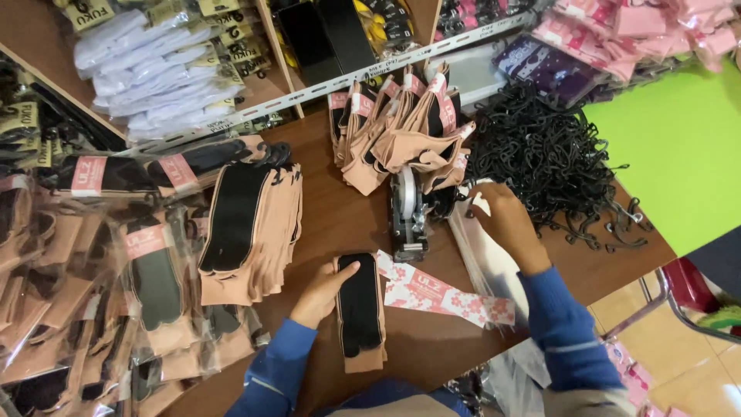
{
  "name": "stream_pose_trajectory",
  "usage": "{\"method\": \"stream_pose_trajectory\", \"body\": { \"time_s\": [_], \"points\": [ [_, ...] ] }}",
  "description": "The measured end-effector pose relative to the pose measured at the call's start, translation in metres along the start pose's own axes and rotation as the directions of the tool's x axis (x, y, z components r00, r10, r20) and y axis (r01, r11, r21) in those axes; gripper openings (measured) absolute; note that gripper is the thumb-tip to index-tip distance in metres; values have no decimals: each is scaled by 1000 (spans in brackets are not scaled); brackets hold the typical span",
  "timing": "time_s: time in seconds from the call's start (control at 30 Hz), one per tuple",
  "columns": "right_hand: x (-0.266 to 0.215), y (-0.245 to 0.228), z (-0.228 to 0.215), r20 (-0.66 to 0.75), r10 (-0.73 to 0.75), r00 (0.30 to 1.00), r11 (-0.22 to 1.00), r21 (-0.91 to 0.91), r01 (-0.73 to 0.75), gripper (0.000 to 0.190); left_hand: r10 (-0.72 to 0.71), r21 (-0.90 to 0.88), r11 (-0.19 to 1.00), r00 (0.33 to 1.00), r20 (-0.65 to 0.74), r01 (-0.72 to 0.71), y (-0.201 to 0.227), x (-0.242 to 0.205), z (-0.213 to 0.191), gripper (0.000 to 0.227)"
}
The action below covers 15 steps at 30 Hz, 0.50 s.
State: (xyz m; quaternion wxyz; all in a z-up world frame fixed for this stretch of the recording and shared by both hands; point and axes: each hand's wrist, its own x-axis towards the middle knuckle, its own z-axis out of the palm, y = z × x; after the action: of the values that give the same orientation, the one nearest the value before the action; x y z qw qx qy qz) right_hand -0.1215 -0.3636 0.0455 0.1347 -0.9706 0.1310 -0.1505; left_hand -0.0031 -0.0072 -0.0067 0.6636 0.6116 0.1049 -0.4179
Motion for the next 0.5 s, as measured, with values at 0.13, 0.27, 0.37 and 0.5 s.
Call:
{"method": "stream_pose_trajectory", "body": {
  "time_s": [0.13,0.27,0.37,0.5],
  "points": [
    [32,4,4,127,-53,990,971,-224,81,32,-16,-2,1000,1000,-6,16,-8,-5,-5,53],
    [45,0,-15,157,56,986,957,-289,-9,31,-5,-2,1000,1000,-1,5,-17,-1,-12,54],
    [59,-13,-69,256,156,954,987,-68,-143,26,-14,-25,1000,1000,5,15,-12,-9,-8,53],
    [57,21,-98,549,281,787,953,-63,-297,26,-19,-9,1000,1000,11,19,-9,-8,-9,51]
  ]
}}
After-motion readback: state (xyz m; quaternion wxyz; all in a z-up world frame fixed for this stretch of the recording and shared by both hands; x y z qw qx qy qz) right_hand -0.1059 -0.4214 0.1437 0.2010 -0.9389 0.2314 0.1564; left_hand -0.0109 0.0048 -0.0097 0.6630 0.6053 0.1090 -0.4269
